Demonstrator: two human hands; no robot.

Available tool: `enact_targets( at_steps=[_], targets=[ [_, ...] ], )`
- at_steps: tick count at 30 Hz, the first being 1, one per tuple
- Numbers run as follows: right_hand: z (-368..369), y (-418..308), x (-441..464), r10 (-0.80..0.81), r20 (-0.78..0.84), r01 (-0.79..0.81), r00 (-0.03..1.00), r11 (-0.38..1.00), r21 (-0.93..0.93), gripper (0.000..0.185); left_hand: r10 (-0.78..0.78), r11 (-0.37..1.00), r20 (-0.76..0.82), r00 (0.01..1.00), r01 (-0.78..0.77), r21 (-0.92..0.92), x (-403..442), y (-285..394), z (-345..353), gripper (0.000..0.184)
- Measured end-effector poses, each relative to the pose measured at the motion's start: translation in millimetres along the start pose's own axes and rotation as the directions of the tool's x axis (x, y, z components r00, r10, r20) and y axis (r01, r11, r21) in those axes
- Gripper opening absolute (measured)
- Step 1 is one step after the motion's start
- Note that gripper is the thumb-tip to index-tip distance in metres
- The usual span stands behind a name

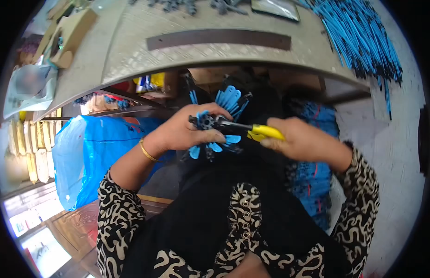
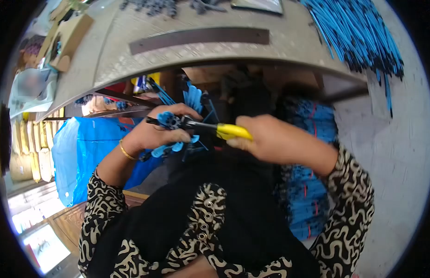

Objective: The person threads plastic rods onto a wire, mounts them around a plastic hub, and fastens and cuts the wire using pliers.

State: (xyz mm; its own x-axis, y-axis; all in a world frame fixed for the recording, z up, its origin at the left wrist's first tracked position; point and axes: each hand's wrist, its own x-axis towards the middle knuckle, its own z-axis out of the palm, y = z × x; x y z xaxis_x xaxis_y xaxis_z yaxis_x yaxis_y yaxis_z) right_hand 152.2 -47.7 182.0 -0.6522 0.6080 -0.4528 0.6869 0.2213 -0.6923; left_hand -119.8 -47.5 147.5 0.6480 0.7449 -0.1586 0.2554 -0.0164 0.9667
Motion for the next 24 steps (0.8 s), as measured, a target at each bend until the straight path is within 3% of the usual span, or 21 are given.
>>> enact_targets(
  at_steps=[1, 3, 5, 8, 9, 11, 12, 14, 15, 17, 20, 21, 22, 24],
  targets=[
    [6, -1, -1, -0.109, -0.115, 0.088, 0.987, 0.982, -0.169, 0.029, -0.095, 0.995, -0.006, 0.995, 0.095, -0.045, -1, 2, -1, 0.043],
    [14, -9, -3, -0.184, -0.269, 0.107, 0.945, 0.955, -0.277, 0.025, -0.028, 0.999, -0.154, 0.988, 0.033, 0.032, -2, 1, 3, 0.044],
    [10, -7, -5, -0.273, -0.322, 0.175, 0.907, 0.937, -0.302, 0.027, 0.076, 0.987, -0.167, 0.983, -0.050, 0.153, -1, 15, 0, 0.045],
    [-18, 20, -17, -0.313, -0.405, 0.205, 0.859, 0.936, -0.288, 0.028, -0.014, 0.993, -0.344, 0.939, 0.052, 0.102, -14, 38, -29, 0.040],
    [-26, 31, -22, -0.256, -0.505, 0.108, 0.824, 0.947, -0.303, 0.028, 0.116, 0.982, -0.440, 0.890, -0.037, 0.183, -20, 39, -50, 0.038],
    [-48, 52, -25, -0.174, -0.676, -0.068, 0.716, 0.946, -0.317, 0.028, 0.272, 0.900, -0.593, 0.758, 0.017, 0.435, -42, 40, -104, 0.043],
    [-58, 65, -23, -0.169, -0.721, -0.159, 0.673, 0.918, -0.363, 0.028, 0.128, 0.912, -0.661, 0.740, 0.174, 0.371, -50, 69, -122, 0.047],
    [-73, 84, -13, -0.151, -0.796, -0.310, 0.586, 0.866, -0.392, 0.028, 0.284, 0.865, -0.696, 0.660, 0.137, 0.482, -58, 74, -174, 0.043],
    [-82, 90, -7, -0.153, -0.799, -0.331, 0.582, 0.853, -0.404, 0.028, 0.221, 0.885, -0.760, 0.610, 0.202, 0.420, -56, 90, -187, 0.041],
    [-95, 98, 3, -0.158, -0.801, -0.372, 0.578, 0.822, -0.431, 0.029, 0.020, 0.886, -0.759, 0.651, 0.340, 0.316, -66, 90, -248, 0.038],
    [-120, 90, 6, -0.213, -0.844, -0.464, 0.492, 0.756, -0.462, 0.025, 0.027, 0.793, -0.803, 0.596, 0.475, 0.380, -79, 53, -351, 0.036],
    [-136, 92, 9, -0.233, -0.854, -0.497, 0.465, 0.729, -0.470, 0.025, -0.035, 0.763, -0.801, 0.598, 0.534, 0.365, -77, 43, -375, 0.036],
    [-154, 100, 10, -0.263, -0.869, -0.578, 0.418, 0.661, -0.478, 0.021, -0.094, 0.727, -0.798, 0.595, 0.589, 0.353, -75, 35, -394, 0.036],
    [-175, 112, 4, -0.197, -0.887, -0.739, 0.418, 0.493, -0.458, 0.019, -0.142, 0.652, -0.819, 0.556, 0.676, 0.345, -65, 22, -405, 0.036]
  ],
)
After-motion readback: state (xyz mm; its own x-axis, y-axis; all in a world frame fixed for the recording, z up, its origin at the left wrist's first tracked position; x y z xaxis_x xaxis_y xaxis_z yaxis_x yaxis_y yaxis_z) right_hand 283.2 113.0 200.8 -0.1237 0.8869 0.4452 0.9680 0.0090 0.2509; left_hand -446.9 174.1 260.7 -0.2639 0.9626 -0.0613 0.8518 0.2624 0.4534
